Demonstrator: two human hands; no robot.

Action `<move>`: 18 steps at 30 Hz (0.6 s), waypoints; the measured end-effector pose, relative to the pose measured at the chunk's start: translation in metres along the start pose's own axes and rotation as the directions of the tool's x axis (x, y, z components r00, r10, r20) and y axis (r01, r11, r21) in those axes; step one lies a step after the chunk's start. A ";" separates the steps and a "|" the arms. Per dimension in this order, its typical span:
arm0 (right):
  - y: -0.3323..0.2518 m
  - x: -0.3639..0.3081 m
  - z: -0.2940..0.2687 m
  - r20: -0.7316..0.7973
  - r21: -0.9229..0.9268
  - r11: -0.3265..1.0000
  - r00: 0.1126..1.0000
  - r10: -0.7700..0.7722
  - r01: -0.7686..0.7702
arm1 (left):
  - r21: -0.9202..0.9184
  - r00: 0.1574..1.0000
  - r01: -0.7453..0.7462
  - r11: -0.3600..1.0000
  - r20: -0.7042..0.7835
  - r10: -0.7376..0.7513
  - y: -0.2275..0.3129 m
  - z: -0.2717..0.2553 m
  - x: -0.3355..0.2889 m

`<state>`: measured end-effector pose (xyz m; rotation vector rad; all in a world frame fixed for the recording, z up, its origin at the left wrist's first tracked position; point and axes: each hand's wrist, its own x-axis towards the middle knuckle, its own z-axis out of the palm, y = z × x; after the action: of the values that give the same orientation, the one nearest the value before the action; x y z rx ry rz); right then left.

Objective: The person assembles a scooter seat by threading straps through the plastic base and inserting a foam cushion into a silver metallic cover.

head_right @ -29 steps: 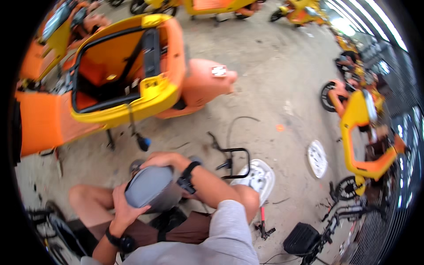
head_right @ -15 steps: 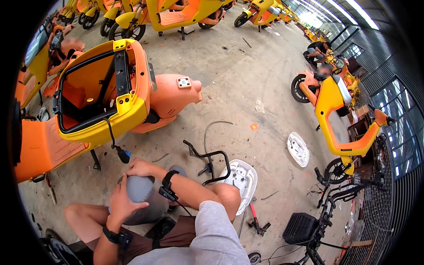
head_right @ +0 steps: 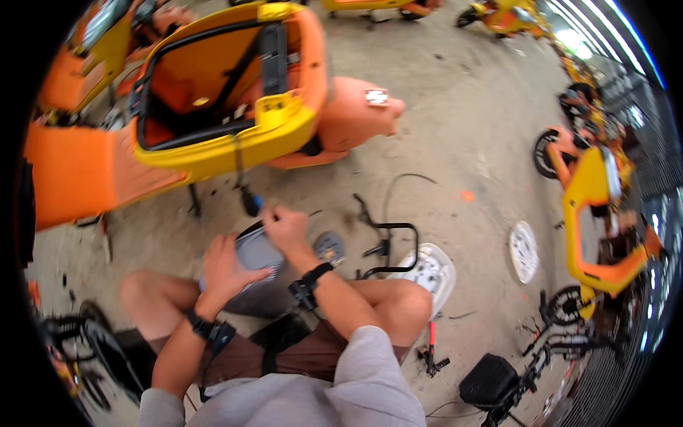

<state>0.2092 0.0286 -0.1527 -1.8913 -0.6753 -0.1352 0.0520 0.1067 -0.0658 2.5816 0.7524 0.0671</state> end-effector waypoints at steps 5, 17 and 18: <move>-0.008 -0.005 -0.004 -0.058 -0.009 1.000 0.998 0.026 -0.026 | -0.017 0.997 0.071 0.997 0.008 -0.070 -0.002 -0.002 0.002; -0.036 -0.034 -0.046 0.175 -0.078 0.970 0.954 0.242 -0.231 | -0.036 0.996 0.086 0.996 0.025 -0.085 -0.004 0.000 0.000; -0.038 -0.038 -0.049 0.173 -0.044 0.963 0.948 0.268 -0.265 | -0.027 0.997 0.076 0.997 0.013 -0.075 -0.003 0.002 -0.002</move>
<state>0.1689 -0.0193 -0.1162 -2.0106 -0.5302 0.2031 0.0498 0.1071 -0.0682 2.5229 0.8381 0.0380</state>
